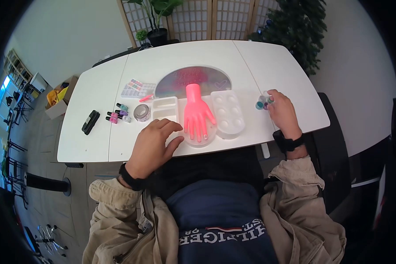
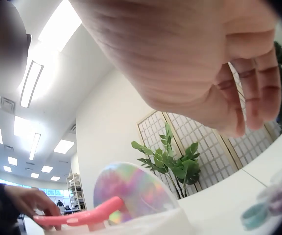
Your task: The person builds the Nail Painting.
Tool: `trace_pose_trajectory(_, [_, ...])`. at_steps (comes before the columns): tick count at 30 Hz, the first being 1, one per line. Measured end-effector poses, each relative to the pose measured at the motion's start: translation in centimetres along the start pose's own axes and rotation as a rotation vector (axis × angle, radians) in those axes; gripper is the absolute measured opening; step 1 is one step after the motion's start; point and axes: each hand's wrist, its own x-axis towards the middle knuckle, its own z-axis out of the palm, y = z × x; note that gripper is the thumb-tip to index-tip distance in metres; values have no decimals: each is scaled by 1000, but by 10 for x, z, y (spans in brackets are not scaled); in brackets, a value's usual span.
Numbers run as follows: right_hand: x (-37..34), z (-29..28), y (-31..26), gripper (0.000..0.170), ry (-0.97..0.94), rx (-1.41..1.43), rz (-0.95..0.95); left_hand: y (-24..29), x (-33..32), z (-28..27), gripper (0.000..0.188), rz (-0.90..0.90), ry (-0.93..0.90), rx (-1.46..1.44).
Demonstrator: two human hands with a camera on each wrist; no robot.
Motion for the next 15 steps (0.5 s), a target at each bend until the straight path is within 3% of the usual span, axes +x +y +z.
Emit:
trace_pose_trajectory(5, [-5,21,1,37,-52,-118,-13,7,-14,3,15,-61,150,-199])
trace_pose_trajectory(12, [-3,35,20,31,-47,-160,-17,-16,-13,28,16,-97,224,-226])
trace_pose_trajectory(15, [-4,20,-1,30,-72,-232,46,-24,-12,34,19,-83,251,-152])
